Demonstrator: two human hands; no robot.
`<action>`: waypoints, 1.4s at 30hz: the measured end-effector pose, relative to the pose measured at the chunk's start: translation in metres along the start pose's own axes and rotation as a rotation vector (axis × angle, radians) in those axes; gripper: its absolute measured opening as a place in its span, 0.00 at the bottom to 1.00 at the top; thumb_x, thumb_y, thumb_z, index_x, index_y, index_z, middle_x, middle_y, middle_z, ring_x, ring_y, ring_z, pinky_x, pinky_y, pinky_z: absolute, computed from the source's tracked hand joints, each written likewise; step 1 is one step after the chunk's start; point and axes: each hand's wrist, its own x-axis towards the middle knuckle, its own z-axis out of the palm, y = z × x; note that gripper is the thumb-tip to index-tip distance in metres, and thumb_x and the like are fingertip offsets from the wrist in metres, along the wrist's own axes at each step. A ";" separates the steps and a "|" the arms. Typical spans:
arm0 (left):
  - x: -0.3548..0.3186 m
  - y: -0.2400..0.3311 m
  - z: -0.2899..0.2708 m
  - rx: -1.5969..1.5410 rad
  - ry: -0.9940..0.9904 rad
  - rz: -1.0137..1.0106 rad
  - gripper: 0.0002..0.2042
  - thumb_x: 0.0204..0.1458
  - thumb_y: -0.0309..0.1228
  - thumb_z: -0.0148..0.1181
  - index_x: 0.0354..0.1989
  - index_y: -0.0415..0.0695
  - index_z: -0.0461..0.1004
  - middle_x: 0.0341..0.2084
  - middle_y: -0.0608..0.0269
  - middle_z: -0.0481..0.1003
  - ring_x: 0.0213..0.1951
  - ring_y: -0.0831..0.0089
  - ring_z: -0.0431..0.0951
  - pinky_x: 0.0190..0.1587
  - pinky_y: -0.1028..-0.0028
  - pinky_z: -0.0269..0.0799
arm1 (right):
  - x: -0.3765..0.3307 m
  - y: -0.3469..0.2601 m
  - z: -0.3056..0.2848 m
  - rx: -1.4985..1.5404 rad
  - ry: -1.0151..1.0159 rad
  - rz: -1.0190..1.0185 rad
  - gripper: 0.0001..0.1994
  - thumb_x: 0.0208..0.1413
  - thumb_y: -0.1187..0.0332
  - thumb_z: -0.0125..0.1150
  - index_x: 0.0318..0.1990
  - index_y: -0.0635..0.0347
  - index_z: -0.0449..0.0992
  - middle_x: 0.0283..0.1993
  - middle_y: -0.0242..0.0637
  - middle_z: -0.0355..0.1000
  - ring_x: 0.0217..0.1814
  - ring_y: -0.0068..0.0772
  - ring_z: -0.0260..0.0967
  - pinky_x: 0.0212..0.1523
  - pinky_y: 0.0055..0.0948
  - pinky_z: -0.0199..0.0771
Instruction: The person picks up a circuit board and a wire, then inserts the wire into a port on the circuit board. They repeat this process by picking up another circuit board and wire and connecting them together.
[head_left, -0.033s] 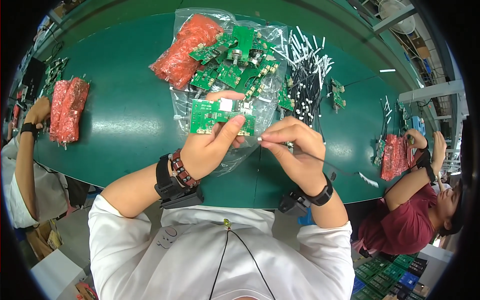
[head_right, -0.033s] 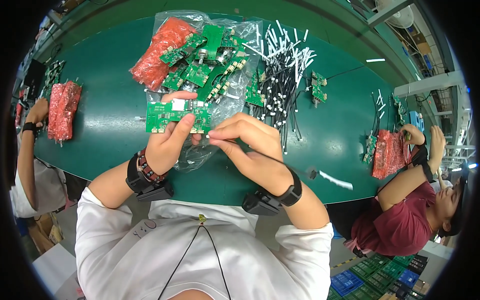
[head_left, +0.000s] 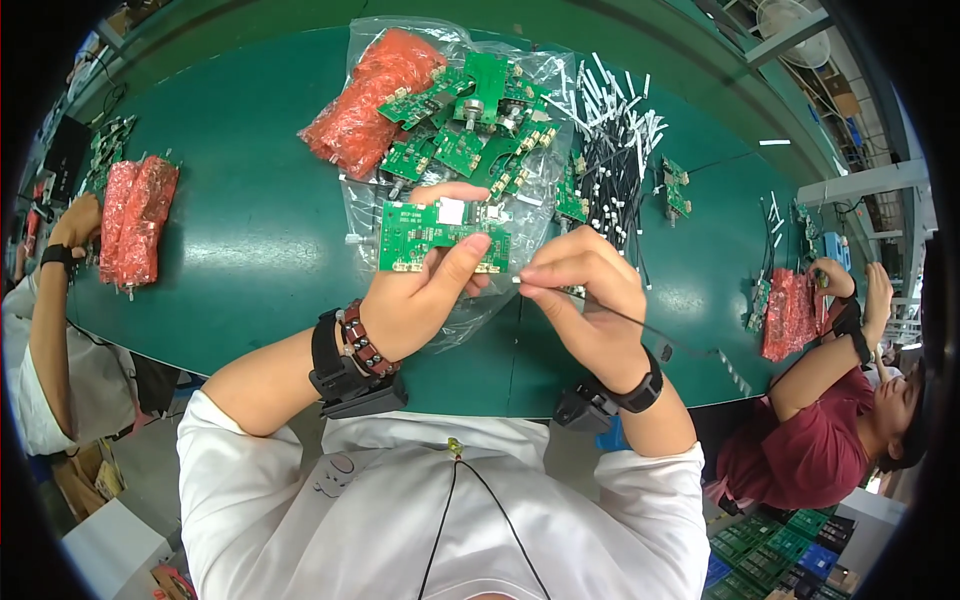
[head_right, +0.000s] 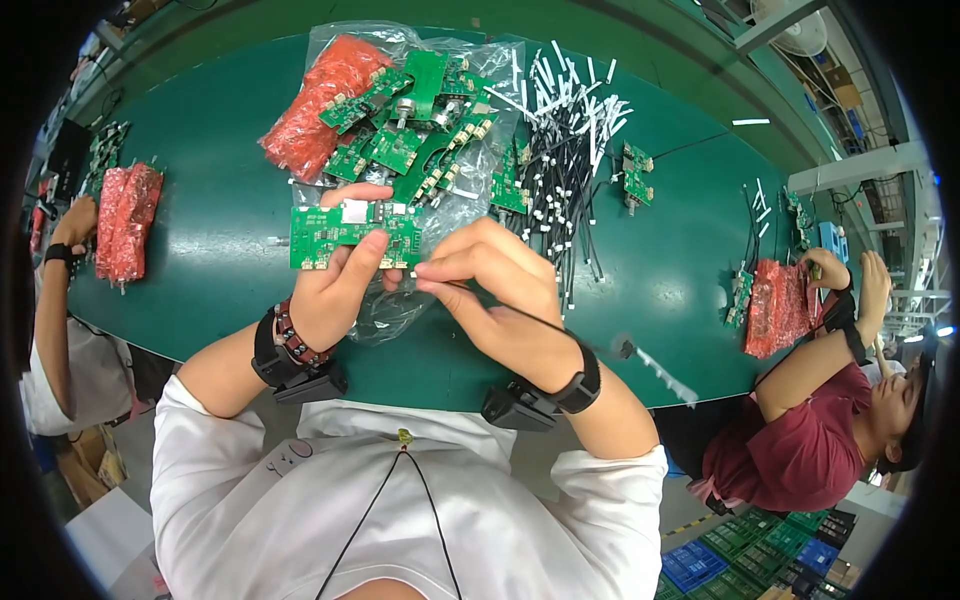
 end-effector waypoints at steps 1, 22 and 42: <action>-0.002 -0.001 0.001 0.023 0.001 0.053 0.15 0.52 0.26 0.48 0.48 0.41 0.58 0.43 0.62 0.62 0.27 0.82 0.70 0.26 0.83 0.68 | 0.000 -0.001 0.002 0.001 -0.001 0.000 0.10 0.39 0.83 0.60 0.30 0.65 0.70 0.29 0.40 0.69 0.28 0.30 0.67 0.29 0.24 0.67; -0.006 0.000 0.001 0.341 -0.078 0.351 0.14 0.51 0.24 0.50 0.46 0.37 0.62 0.42 0.58 0.63 0.36 0.72 0.68 0.38 0.75 0.65 | -0.003 0.000 0.015 -0.238 0.036 -0.095 0.11 0.34 0.82 0.62 0.27 0.62 0.69 0.25 0.36 0.68 0.23 0.32 0.67 0.23 0.25 0.66; -0.008 -0.002 0.005 0.383 -0.053 0.342 0.15 0.53 0.24 0.47 0.49 0.39 0.59 0.37 0.60 0.64 0.32 0.79 0.70 0.32 0.81 0.70 | -0.006 -0.008 0.018 -0.593 -0.011 -0.163 0.07 0.34 0.76 0.60 0.23 0.57 0.68 0.19 0.28 0.62 0.15 0.25 0.59 0.22 0.23 0.56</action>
